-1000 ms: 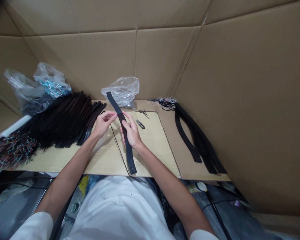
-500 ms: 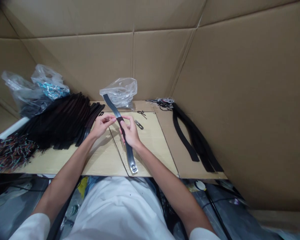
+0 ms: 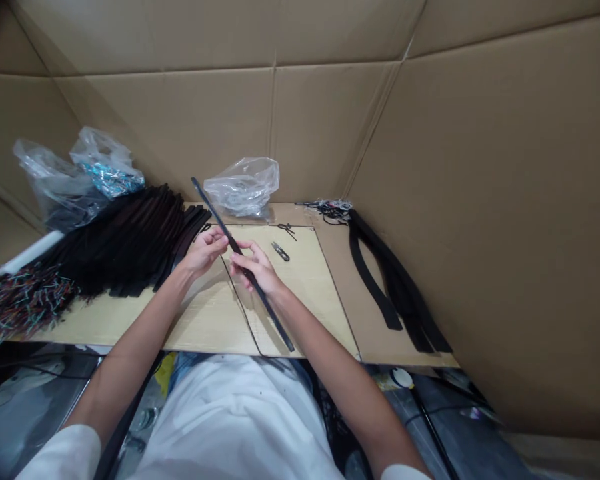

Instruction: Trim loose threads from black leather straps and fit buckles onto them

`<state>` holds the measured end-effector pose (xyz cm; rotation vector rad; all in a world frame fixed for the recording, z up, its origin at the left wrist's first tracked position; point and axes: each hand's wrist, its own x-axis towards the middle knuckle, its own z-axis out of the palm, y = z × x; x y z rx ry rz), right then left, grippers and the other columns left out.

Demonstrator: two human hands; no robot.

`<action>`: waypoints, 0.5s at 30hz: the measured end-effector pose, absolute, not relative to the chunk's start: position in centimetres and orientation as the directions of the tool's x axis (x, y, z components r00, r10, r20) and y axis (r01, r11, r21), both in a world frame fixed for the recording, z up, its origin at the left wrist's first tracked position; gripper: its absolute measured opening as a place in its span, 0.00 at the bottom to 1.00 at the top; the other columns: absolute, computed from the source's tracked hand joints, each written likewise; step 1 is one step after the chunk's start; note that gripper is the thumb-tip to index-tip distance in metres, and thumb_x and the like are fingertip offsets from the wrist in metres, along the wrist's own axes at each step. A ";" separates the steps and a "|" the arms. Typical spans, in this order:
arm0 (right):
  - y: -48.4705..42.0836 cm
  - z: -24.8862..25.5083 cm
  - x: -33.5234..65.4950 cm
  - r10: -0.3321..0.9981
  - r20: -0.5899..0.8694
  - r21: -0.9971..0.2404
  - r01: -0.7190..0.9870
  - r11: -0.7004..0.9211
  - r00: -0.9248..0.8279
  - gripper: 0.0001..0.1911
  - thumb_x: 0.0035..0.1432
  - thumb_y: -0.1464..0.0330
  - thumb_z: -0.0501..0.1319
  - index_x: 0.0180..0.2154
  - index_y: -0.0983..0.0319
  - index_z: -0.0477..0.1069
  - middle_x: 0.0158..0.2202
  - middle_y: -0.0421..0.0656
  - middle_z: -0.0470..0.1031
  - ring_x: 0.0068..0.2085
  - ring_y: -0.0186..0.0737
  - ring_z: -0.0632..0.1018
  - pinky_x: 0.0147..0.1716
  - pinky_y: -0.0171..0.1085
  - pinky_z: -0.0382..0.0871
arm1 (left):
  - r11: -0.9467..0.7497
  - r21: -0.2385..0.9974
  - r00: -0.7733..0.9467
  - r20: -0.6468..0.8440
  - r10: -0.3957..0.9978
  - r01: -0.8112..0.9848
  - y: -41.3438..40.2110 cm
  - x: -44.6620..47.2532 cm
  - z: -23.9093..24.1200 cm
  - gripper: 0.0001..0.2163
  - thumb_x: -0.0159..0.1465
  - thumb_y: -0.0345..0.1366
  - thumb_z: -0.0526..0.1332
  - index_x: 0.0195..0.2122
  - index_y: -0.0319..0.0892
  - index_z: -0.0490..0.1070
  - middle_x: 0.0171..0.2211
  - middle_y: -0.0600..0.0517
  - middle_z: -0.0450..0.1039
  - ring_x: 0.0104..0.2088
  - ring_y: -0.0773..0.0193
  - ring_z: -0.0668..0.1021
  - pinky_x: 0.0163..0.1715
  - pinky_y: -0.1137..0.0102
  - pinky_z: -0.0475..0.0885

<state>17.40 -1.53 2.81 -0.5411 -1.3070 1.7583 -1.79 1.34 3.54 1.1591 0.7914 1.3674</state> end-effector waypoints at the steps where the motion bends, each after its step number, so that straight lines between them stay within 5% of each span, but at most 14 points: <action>1: -1.4 2.8 17.3 0.838 0.145 -0.922 -0.379 -0.078 -0.527 0.30 0.57 0.51 0.76 0.51 0.57 0.66 0.30 0.35 0.81 0.14 0.27 0.66 0.10 0.28 0.55 | -0.157 0.938 0.092 0.194 0.977 -0.310 1.4 -1.7 3.5 0.26 0.46 0.50 0.85 0.33 0.40 0.75 0.26 0.58 0.71 0.23 0.75 0.64 0.26 0.74 0.55; 8: -1.0 3.2 17.6 0.836 0.159 -0.913 -0.400 -0.078 -0.525 0.26 0.61 0.48 0.71 0.48 0.59 0.70 0.37 0.44 0.86 0.17 0.32 0.72 0.12 0.32 0.63 | -0.081 0.937 0.182 0.150 0.972 -0.340 1.1 -1.7 3.9 0.25 0.49 0.49 0.84 0.38 0.40 0.78 0.25 0.59 0.66 0.21 0.76 0.59 0.22 0.73 0.49; 15: -1.1 2.9 17.6 0.786 0.118 -0.936 -0.332 -0.116 -0.607 0.32 0.65 0.44 0.66 0.55 0.63 0.73 0.33 0.47 0.86 0.16 0.35 0.74 0.12 0.33 0.64 | -0.034 0.926 0.252 0.137 0.958 -0.377 1.1 -1.9 4.0 0.27 0.49 0.49 0.85 0.43 0.38 0.82 0.28 0.55 0.71 0.24 0.74 0.66 0.23 0.74 0.55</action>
